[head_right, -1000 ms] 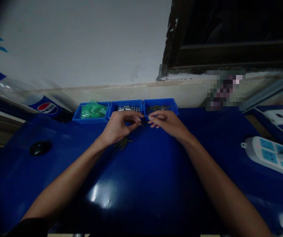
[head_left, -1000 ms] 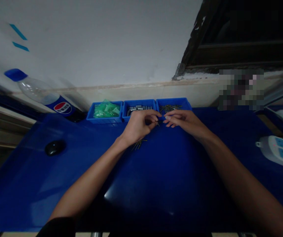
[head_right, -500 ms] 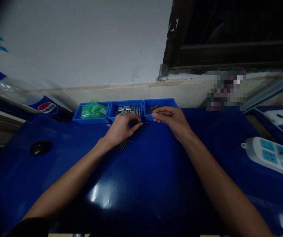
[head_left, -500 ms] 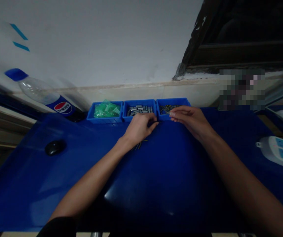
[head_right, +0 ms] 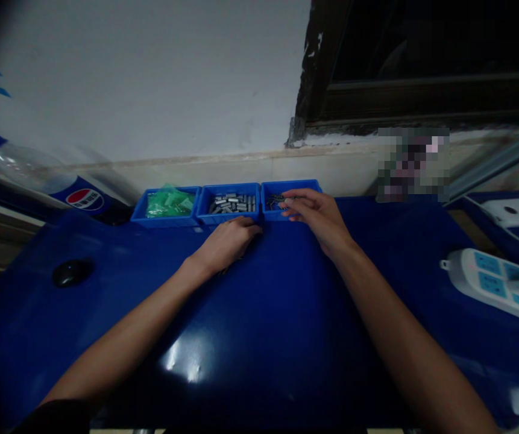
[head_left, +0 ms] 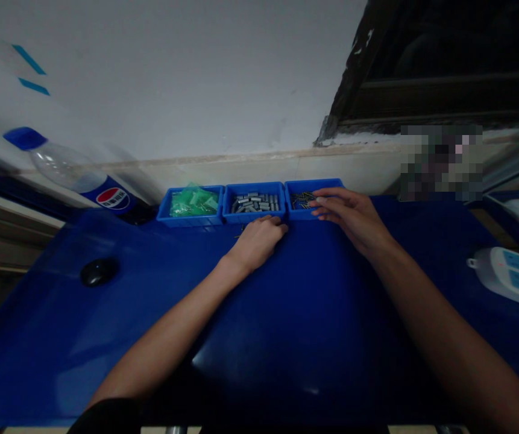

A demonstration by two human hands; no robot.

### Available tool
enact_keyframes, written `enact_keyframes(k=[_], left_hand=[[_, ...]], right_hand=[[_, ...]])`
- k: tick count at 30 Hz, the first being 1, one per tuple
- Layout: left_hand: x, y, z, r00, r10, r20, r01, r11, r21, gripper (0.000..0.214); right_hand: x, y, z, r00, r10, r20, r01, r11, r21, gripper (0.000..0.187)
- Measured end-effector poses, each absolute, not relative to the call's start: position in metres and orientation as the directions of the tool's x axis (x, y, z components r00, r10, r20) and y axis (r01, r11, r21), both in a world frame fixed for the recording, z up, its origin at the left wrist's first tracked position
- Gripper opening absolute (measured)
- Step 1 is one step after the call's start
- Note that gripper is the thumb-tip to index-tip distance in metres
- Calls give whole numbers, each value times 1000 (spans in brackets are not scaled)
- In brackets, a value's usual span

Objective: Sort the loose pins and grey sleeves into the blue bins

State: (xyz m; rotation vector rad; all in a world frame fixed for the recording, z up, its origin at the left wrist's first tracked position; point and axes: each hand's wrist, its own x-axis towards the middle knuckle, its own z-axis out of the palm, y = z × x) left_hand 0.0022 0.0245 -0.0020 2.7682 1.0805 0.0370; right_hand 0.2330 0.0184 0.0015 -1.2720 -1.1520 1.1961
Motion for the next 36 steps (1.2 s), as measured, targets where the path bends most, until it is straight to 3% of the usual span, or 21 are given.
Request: enact_keyframes(k=[12, 15, 20, 25, 31, 36], left_hand=[[2, 20, 0, 700, 706, -107, 714, -692, 109, 30], [-1, 25, -1, 699, 715, -17, 692, -669, 272, 32], [-4, 32, 4, 602, 734, 313, 476, -645, 597, 30], [-4, 31, 9, 444, 806, 392, 311, -549, 776, 26], [-8, 32, 10, 435, 789, 434, 352, -593, 724, 29], [-8, 29, 14, 495, 750, 440, 404, -646, 647, 27]], right_hand=[[232, 18, 0, 27, 997, -73, 36, -74, -997, 30], [233, 18, 0, 15, 997, -72, 30, -72, -997, 28], [235, 19, -3, -11, 997, -78, 26, -78, -997, 26], [235, 19, -5, -79, 991, -111, 54, -107, -993, 30], [229, 14, -5, -212, 967, -145, 33, -141, -989, 31], [219, 10, -5, -215, 970, -116, 76, -102, -992, 23]])
